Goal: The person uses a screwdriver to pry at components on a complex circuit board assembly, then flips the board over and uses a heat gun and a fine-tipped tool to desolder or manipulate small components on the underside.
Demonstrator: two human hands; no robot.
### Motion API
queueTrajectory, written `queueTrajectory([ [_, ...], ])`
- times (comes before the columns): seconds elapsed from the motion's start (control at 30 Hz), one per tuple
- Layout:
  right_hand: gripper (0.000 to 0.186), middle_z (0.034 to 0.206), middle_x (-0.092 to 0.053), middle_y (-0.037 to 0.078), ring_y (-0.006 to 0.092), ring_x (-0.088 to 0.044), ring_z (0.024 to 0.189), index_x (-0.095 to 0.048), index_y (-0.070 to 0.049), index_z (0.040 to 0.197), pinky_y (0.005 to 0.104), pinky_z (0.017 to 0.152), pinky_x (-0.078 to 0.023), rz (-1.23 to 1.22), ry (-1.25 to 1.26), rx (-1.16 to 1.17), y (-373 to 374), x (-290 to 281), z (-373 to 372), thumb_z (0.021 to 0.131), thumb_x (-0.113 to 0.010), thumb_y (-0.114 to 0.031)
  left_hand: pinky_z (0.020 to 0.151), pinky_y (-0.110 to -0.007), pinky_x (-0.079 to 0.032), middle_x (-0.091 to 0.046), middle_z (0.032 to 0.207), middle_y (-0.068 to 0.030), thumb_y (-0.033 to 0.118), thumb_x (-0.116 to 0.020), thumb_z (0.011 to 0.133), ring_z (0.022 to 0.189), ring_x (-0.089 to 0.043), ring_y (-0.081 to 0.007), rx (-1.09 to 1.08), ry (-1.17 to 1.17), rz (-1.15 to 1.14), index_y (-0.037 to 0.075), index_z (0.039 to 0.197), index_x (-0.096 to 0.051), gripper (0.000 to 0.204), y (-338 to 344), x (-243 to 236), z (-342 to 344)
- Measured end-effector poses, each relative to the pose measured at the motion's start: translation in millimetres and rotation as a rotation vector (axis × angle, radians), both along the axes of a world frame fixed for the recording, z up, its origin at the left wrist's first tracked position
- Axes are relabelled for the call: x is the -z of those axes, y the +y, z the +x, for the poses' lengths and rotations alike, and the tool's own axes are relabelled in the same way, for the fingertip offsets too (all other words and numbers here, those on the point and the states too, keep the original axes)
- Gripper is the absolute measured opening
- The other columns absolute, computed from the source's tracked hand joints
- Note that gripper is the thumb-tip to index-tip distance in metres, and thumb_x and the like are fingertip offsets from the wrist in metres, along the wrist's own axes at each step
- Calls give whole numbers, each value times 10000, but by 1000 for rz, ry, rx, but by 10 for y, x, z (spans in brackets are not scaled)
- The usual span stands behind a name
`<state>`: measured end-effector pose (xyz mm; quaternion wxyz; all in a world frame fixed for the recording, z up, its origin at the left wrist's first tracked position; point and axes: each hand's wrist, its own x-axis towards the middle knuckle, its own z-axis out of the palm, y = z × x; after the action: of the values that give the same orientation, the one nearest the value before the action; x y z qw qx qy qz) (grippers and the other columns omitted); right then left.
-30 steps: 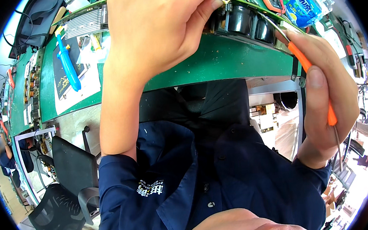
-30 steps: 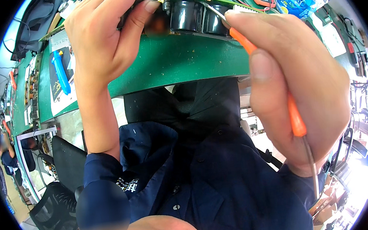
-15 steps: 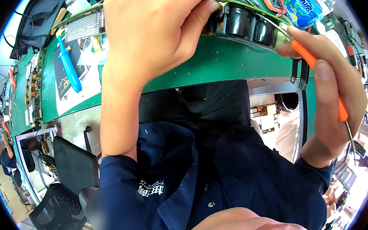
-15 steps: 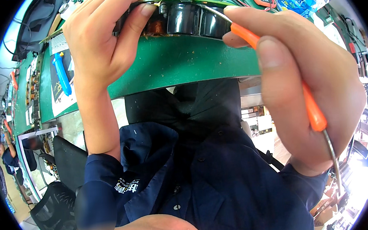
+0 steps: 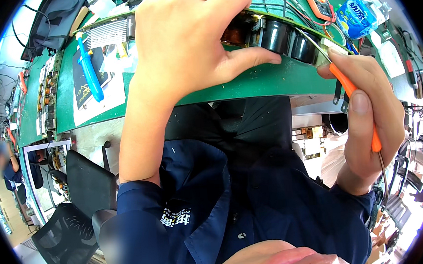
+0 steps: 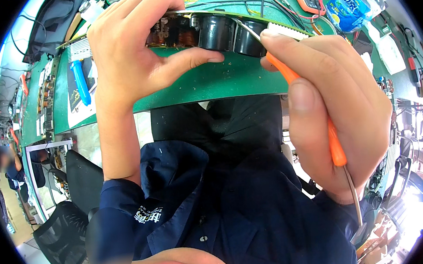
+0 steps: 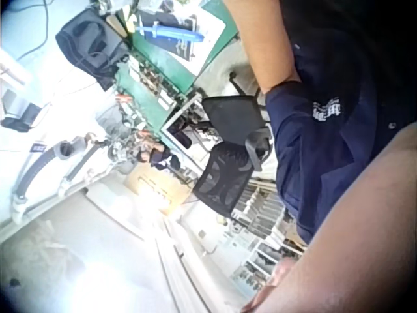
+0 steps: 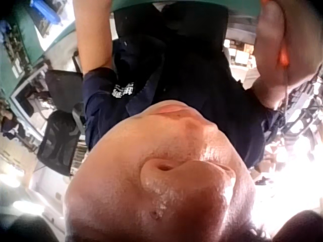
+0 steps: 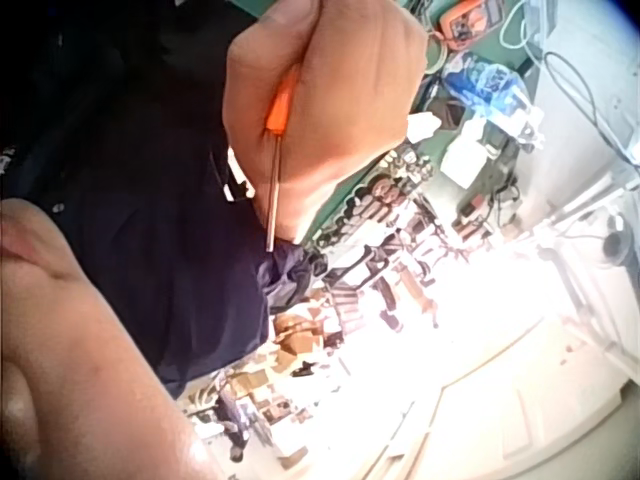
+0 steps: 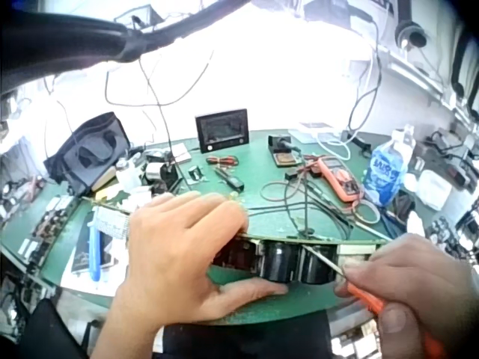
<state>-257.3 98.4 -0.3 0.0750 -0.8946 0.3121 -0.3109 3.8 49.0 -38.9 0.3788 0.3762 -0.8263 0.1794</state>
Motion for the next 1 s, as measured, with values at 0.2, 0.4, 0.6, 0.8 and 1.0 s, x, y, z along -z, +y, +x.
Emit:
queueTrajectory([
  [0.2,379,926,-685,237,288,-657,891,-639,136,1159,364,842,-494,27,-110,-71,-57,40,-91,930,-454,-102,548,-357,-404,-543,686,-32,546,-825,676,596,-566,-256,12,4,1,111,811,-547,534,35,-55,-3],
  [0.4,325,899,-691,239,299,-660,853,-637,133,1141,366,792,-519,-112,-176,-24,56,193,29,891,-522,-42,568,-368,-411,-531,701,-36,567,-799,698,626,-574,-266,8,-24,13,106,805,-529,544,67,-60,4],
  [0.6,291,916,-708,202,316,-660,829,-656,109,1115,376,752,-545,-335,-74,-13,61,267,168,834,-628,39,575,-374,-417,-537,714,-39,580,-789,703,639,-579,-271,-17,-35,52,100,803,-525,557,74,-70,5],
  [0.8,343,945,-700,204,339,-652,824,-667,104,1121,389,750,-539,-420,75,2,113,219,196,778,-654,110,567,-370,-423,-531,720,-40,593,-781,715,643,-583,-266,12,-9,-21,93,815,-531,567,36,-15,22],
  [1.0,371,976,-693,211,344,-646,832,-644,105,1165,407,749,-539,-420,186,55,222,191,240,794,-645,114,548,-365,-420,-525,717,-42,594,-781,715,640,-584,-262,-9,-21,23,89,822,-533,573,77,-61,17],
])
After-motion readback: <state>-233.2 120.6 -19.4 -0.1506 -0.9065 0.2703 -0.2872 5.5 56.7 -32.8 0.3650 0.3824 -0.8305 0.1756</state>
